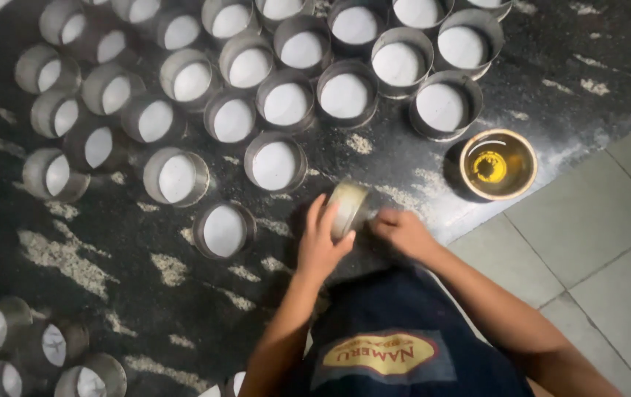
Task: Brushing oil onto the inside of metal baking rings on a floured production surface.
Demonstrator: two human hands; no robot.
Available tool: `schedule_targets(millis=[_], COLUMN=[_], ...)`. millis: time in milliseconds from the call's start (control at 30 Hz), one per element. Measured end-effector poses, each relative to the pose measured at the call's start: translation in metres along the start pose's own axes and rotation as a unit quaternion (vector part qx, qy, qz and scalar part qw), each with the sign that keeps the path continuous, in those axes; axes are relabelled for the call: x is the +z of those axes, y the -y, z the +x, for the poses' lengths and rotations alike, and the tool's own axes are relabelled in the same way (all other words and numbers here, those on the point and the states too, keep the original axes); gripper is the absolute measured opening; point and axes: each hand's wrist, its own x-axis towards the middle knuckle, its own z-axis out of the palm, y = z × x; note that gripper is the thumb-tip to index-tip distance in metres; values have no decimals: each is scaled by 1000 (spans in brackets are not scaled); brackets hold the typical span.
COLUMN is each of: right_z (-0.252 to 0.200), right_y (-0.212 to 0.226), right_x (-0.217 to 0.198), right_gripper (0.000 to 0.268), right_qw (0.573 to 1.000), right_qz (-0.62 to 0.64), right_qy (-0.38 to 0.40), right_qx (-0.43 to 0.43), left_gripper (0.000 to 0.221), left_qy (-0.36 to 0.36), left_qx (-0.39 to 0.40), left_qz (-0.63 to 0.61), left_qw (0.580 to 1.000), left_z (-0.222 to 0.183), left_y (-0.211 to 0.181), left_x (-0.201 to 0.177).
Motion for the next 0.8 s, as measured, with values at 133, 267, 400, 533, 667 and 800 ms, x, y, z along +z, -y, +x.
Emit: schedule_targets(millis=[133, 267, 400, 533, 667, 800], right_z=[-12, -10, -2, 2, -5, -9], right_y=[23, -3, -13, -41, -72, -62], right_x=[-6, 29, 16, -6, -36, -55], right_gripper=[19, 19, 19, 21, 23, 20], right_qw=[995, 988, 977, 922, 905, 908], right_qz=[29, -47, 99, 351, 405, 396], right_qy=[46, 20, 188, 143, 0, -24], right_qx=[-86, -144, 28, 82, 128, 138], left_gripper=[63, 59, 56, 39, 31, 22], left_qy=[-29, 28, -27, -146, -224, -211], left_qx=[-23, -95, -62, -141, -222, -320], left_qz=[57, 31, 10, -65, 16, 248], left_qw=[998, 995, 998, 977, 949, 890], left_z=[4, 5, -10, -69, -175, -239], left_y=[-11, 1, 7, 56, 131, 146], left_x=[-11, -6, -4, -4, 0, -57])
